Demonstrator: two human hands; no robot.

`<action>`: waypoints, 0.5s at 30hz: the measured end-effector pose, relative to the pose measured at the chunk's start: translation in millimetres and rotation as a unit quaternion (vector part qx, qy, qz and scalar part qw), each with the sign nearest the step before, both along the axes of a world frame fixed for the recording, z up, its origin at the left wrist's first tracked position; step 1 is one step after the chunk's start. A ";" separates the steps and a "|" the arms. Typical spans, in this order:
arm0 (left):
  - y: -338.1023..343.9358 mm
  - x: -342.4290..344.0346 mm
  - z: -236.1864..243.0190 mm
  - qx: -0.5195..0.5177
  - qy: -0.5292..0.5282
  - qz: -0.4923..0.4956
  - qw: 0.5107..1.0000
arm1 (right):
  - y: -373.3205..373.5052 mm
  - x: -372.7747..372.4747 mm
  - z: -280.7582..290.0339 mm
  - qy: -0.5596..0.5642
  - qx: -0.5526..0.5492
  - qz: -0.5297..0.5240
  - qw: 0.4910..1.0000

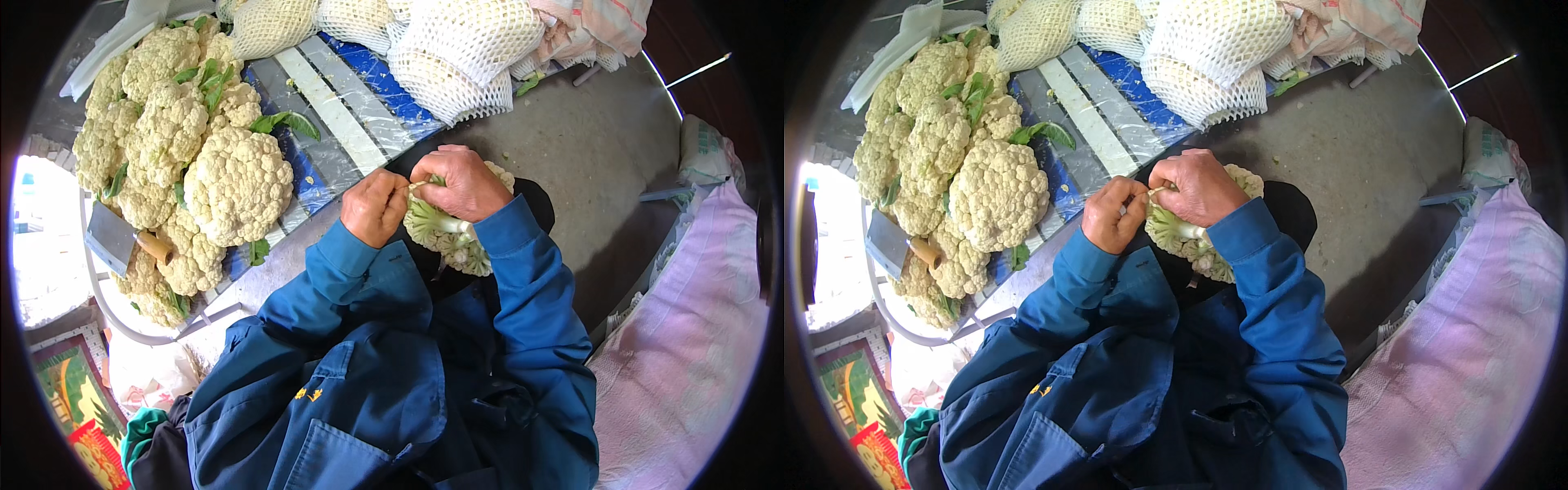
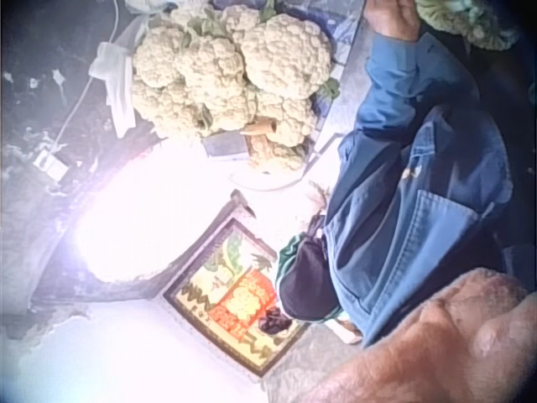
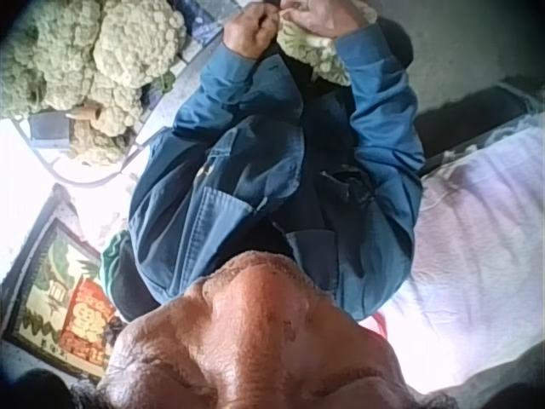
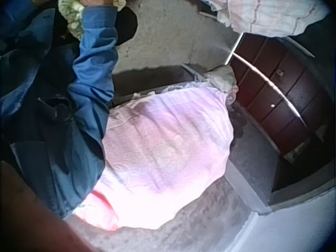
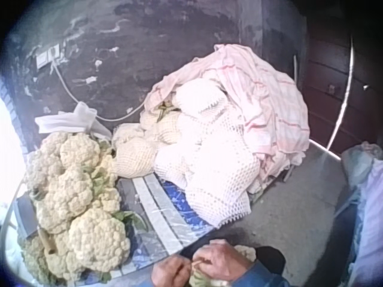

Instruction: The person removes a cauliflower from a mesh bag, inspects it, and uses a cleaver to trim the stem and outer leaves. The trimmed cauliflower is held and rotated during trimming.

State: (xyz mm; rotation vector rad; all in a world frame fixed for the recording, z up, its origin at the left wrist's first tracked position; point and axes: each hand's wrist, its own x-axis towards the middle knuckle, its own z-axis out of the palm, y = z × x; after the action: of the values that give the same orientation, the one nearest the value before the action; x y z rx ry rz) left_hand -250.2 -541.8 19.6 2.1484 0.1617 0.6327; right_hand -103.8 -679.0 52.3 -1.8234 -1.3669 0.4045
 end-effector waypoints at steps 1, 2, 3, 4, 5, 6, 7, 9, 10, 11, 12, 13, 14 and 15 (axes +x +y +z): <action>0.6 -1.0 -2.2 -0.019 0.005 0.001 1.000 | -0.1 -0.2 0.7 0.002 -0.002 -0.001 1.000; 0.8 -1.9 -3.4 -0.039 0.010 0.002 0.999 | -0.3 -0.3 1.3 0.005 -0.005 -0.002 1.000; 0.5 -2.9 -3.2 -0.049 0.010 0.009 0.999 | -0.4 -0.5 1.9 0.008 -0.007 -0.003 1.000; 0.0 -4.0 -2.6 -0.059 0.010 0.016 0.998 | -0.5 -0.7 2.3 0.010 -0.005 -0.004 1.000; -0.3 -4.8 -2.0 -0.070 0.010 0.024 0.997 | -0.6 -1.0 2.5 0.012 -0.003 -0.005 1.000; -0.5 -5.3 0.0 -0.071 0.014 0.013 0.997 | -0.6 -1.2 2.4 0.014 -0.001 -0.006 1.000; -0.7 -5.7 2.9 -0.073 0.018 0.003 0.997 | -0.6 -0.9 1.5 0.013 -0.002 -0.005 1.000; -0.2 -5.7 4.6 -0.066 0.024 -0.006 0.997 | -0.4 0.3 0.1 0.012 -0.004 -0.004 1.000; 0.3 -5.6 4.4 -0.059 0.026 -0.005 0.998 | -0.3 0.2 0.5 0.009 -0.004 -0.004 1.000; 0.7 -5.3 4.0 -0.052 0.029 -0.004 0.998 | -0.3 0.0 1.1 0.007 -0.004 -0.003 1.000; 1.0 -4.5 2.6 -0.036 0.017 -0.004 0.999 | -0.3 -0.2 1.5 0.004 -0.004 -0.004 1.000; 1.3 -3.3 0.5 -0.021 0.005 -0.004 1.000 | -0.1 -0.3 1.1 0.003 -0.002 -0.003 1.000; 1.1 -2.3 -0.7 -0.006 -0.006 -0.005 1.000 | 0.0 -0.3 0.1 0.002 -0.001 -0.003 1.000; 0.3 -1.8 0.2 0.005 -0.006 -0.001 1.000 | 0.1 -0.3 -0.7 0.000 0.001 -0.003 1.000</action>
State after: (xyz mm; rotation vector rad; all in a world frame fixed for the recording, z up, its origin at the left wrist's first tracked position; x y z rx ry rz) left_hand -252.1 -541.5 19.8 2.1536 0.1508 0.6457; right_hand -104.2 -678.9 51.6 -1.8263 -1.3596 0.4008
